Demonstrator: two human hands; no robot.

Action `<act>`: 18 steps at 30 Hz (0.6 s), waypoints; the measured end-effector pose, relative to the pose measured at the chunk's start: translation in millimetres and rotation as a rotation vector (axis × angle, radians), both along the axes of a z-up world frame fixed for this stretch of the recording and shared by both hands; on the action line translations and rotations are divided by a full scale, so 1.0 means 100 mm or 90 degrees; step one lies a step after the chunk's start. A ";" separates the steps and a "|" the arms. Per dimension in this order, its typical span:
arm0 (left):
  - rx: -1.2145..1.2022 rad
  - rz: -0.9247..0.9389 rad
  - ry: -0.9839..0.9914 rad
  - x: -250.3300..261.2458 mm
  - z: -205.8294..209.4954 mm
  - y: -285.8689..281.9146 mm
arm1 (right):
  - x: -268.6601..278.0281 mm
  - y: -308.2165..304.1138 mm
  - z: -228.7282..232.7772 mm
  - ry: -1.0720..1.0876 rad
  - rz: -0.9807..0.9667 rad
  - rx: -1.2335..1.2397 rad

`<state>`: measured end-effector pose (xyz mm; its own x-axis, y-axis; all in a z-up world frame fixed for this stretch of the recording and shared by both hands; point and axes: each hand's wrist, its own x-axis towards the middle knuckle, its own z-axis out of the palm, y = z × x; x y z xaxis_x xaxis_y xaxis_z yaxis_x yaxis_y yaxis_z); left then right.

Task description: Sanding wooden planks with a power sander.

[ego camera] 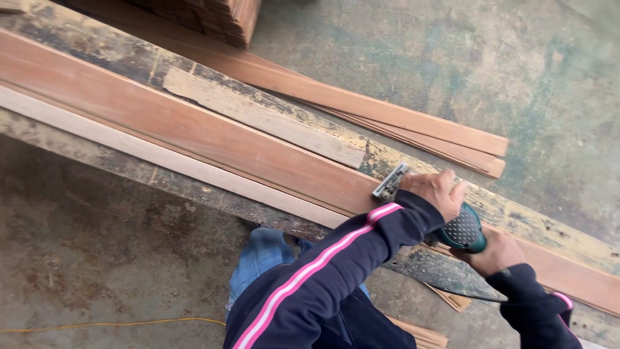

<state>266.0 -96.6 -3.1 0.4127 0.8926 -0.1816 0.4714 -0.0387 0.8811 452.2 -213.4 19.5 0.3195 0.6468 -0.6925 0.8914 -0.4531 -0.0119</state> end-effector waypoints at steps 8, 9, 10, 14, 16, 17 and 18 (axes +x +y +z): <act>0.024 0.037 0.020 -0.18 -0.15 0.07 | -0.19 0.03 -0.19 0.003 0.009 0.040; 0.010 0.030 0.024 -0.29 -0.13 0.11 | -0.28 0.08 -0.20 -0.002 0.018 0.039; 0.014 0.037 0.027 -0.41 -0.13 0.16 | -0.40 0.16 -0.19 0.002 0.025 0.044; 0.028 0.053 0.022 -0.97 -0.08 0.43 | -0.90 0.51 -0.18 -0.018 0.051 0.005; 0.013 0.059 0.026 -1.28 -0.06 0.56 | -1.19 0.72 -0.15 -0.023 0.065 -0.001; 0.021 0.080 0.022 -1.43 -0.05 0.62 | -1.36 0.84 -0.11 -0.025 0.078 -0.004; 0.030 0.101 0.019 -1.60 -0.04 0.68 | -1.54 0.95 -0.07 -0.026 0.091 -0.007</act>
<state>106.3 -28.5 -7.5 0.2615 0.9537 -0.1485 0.5007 -0.0025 0.8656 297.8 -118.7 12.0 0.2525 0.6801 -0.6882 0.9465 -0.3214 0.0297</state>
